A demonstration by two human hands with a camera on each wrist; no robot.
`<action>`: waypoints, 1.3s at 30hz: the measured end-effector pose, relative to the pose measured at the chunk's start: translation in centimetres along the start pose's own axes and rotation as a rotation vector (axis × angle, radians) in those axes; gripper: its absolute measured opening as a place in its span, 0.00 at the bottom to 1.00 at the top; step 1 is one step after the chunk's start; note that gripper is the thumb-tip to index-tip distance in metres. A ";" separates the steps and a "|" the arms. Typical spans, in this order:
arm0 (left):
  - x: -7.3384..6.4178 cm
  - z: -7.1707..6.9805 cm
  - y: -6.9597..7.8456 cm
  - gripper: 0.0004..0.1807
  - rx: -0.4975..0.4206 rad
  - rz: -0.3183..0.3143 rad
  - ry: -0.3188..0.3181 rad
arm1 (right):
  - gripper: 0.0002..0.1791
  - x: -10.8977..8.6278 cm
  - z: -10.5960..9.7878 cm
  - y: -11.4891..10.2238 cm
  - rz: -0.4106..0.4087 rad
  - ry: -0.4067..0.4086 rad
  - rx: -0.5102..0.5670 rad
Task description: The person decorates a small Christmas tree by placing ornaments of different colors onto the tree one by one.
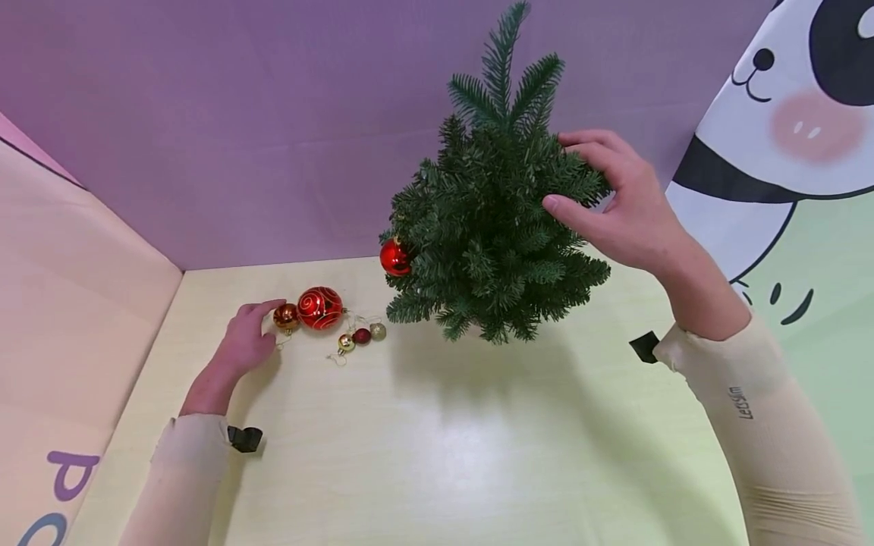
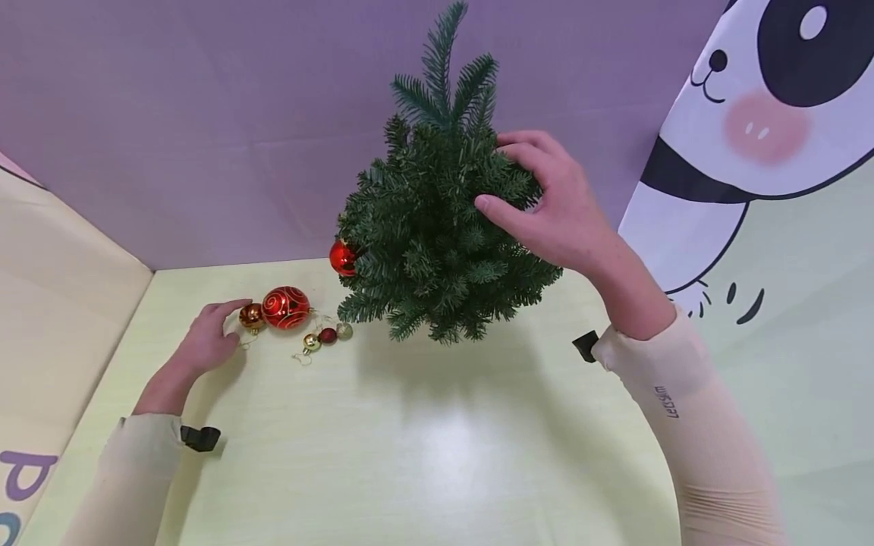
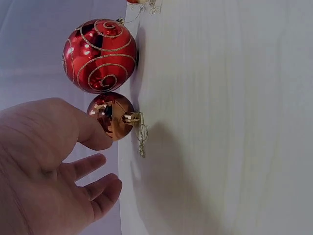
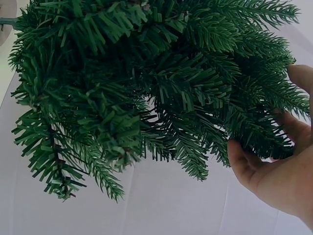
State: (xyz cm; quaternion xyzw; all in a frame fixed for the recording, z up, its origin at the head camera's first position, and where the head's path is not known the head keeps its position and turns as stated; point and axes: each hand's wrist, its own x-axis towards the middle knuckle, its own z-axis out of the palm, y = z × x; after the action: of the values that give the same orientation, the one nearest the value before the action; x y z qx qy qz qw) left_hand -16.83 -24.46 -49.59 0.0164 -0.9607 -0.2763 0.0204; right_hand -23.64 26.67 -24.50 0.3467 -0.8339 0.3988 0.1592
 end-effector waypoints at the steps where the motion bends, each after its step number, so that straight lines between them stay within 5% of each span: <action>1: -0.1 0.0 0.0 0.34 0.009 -0.011 -0.002 | 0.22 0.0 0.0 0.0 -0.002 0.000 -0.001; 8: -1.3 -0.3 0.0 0.31 0.017 -0.078 0.039 | 0.22 0.0 0.1 0.2 -0.033 0.011 -0.001; 16: -1.3 -0.8 -1.1 0.39 0.032 -0.008 0.067 | 0.22 0.0 0.1 0.2 -0.021 0.007 -0.005; 24: 0.2 -0.8 -2.0 0.41 0.034 0.125 -0.040 | 0.23 0.0 0.1 0.3 -0.012 0.012 0.002; 34: -0.3 -0.5 -1.9 0.28 0.084 0.041 -0.080 | 0.24 -0.1 0.1 0.3 -0.012 0.002 -0.010; 39: -0.6 -0.1 -1.9 0.33 0.062 0.067 -0.066 | 0.23 -0.1 0.1 0.3 -0.005 -0.004 -0.026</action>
State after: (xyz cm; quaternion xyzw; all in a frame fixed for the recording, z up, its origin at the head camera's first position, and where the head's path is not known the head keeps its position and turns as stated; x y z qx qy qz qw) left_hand -16.16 -26.11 -50.54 -0.0243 -0.9690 -0.2460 -0.0028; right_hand -23.72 26.77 -24.77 0.3475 -0.8384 0.3869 0.1631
